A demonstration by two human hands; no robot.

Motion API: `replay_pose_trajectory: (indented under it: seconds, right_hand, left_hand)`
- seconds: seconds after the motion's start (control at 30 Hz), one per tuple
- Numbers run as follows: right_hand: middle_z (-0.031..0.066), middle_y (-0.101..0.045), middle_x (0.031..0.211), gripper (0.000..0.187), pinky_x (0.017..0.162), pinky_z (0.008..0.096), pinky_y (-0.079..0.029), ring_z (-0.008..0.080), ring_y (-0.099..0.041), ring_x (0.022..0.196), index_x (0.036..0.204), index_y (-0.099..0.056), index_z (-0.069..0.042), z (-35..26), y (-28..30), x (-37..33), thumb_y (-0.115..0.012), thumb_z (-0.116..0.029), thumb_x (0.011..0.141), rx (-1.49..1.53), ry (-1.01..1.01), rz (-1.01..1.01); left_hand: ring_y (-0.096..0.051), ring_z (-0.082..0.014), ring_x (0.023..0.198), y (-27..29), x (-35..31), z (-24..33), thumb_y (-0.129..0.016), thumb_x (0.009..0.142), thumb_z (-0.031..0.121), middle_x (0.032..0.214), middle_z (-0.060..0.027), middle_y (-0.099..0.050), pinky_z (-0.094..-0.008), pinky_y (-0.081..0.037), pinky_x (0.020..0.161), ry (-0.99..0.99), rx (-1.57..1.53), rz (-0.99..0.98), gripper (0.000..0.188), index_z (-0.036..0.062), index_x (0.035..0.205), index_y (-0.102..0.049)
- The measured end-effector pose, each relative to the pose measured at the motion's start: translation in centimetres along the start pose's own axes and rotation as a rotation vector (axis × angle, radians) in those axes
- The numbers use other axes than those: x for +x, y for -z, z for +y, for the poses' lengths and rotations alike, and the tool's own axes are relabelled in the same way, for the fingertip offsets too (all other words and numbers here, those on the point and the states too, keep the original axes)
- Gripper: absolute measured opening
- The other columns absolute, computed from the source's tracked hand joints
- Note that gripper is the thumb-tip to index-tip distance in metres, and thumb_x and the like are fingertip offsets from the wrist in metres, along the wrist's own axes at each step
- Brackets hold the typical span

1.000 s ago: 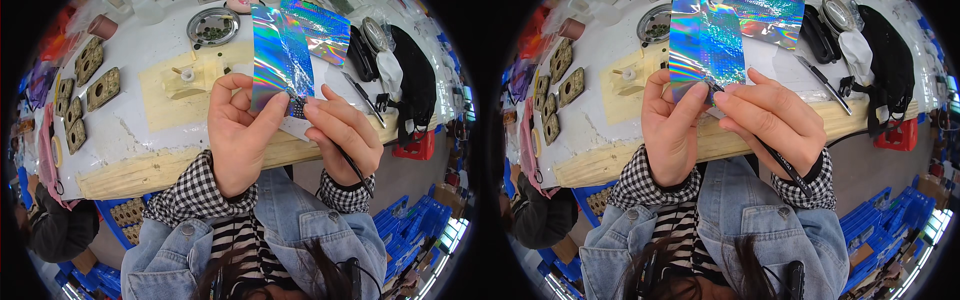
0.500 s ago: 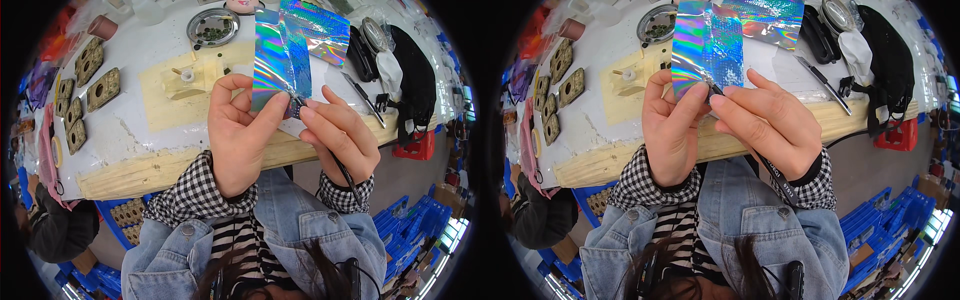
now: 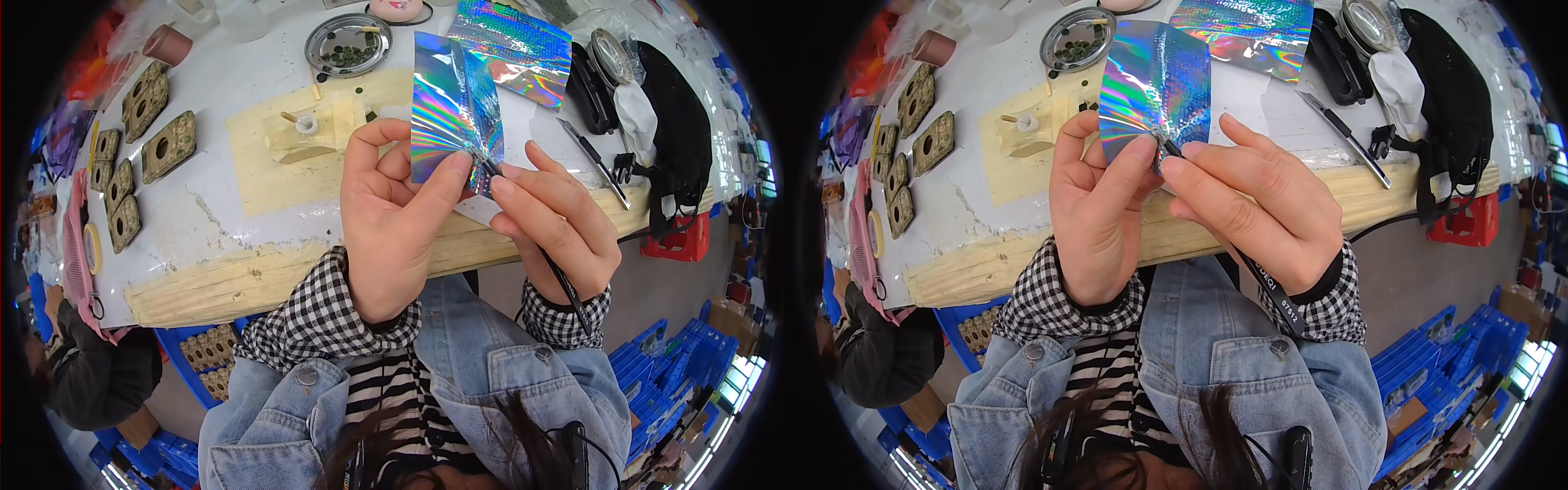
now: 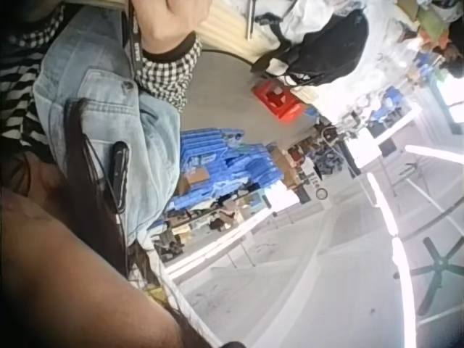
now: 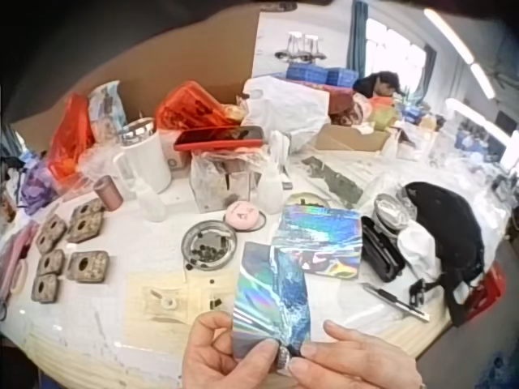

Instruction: The recorder is applying iridescent holographic stickers to small toy parts using tweezers and a pen.

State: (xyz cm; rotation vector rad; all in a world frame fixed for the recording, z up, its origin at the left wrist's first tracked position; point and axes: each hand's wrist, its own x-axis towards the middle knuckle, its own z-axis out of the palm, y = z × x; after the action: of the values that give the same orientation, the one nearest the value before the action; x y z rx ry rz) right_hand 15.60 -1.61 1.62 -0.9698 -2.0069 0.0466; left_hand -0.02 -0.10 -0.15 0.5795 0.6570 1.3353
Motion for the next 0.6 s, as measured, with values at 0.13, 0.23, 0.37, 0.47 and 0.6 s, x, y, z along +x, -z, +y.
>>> replay_pose_trajectory:
  seconds: [0.13,0.23,0.37,0.47,0.6]
  right_hand:
    - [0.0093,-0.068,0.093,0.032,0.089,0.0449,-0.054,0.0214,-0.068,0.088,0.101,-0.071,-0.003,0.02,-0.05,0.02,-0.078,-0.009,0.07,0.01,-0.008,-0.004]
    - [0.0094,-0.068,0.093,0.032,0.09,0.045,-0.054,0.0215,-0.068,0.088,0.101,-0.071,-0.003,-0.05,0.01,0.07,-0.078,-0.009,0.07,0.024,-0.022,-0.013]
    - [0.0094,-0.068,0.094,0.032,0.091,0.0451,-0.053,0.0217,-0.068,0.088,0.101,-0.071,-0.003,-0.11,0.07,0.04,-0.078,-0.009,0.071,0.05,-0.035,-0.016]
    - [0.0093,-0.068,0.094,0.032,0.091,0.045,-0.053,0.0216,-0.068,0.089,0.101,-0.071,-0.004,-0.19,0.17,-0.03,-0.078,-0.009,0.071,0.071,-0.047,-0.012]
    - [0.0094,-0.068,0.094,0.033,0.091,0.045,-0.053,0.0214,-0.068,0.089,0.102,-0.071,-0.004,-0.08,0.23,-0.19,-0.078,-0.009,0.07,0.074,-0.032,0.006]
  left_hand:
    - [-0.064,-0.0137,0.093,-0.02,-0.07,0.02,-0.059,0.089,-0.005,0.111,-0.0142,-0.062,-0.0252,-0.055,0.077,-0.015,0.011,-0.013,0.037,0.0014,0.117,-0.037]
    - [-0.063,-0.0133,0.092,0.12,-0.01,0.05,-0.059,0.089,-0.006,0.112,-0.0132,-0.061,-0.0233,-0.054,0.076,-0.006,0.047,-0.016,0.036,0.0019,0.116,-0.037]
    - [-0.063,-0.0127,0.093,0.17,0.0,0.0,-0.058,0.088,-0.006,0.112,-0.0125,-0.061,-0.0219,-0.053,0.075,-0.006,0.04,-0.015,0.034,0.0028,0.113,-0.037]
    - [-0.063,-0.0125,0.094,0.23,-0.03,0.07,-0.059,0.088,-0.006,0.112,-0.0123,-0.06,-0.0215,-0.053,0.074,0.007,0.058,-0.017,0.034,0.0033,0.112,-0.037]
    - [-0.063,-0.013,0.094,0.18,0.01,0.07,-0.059,0.088,-0.006,0.112,-0.0128,-0.061,-0.0218,-0.054,0.074,0.0,0.067,-0.017,0.035,0.0037,0.112,-0.037]
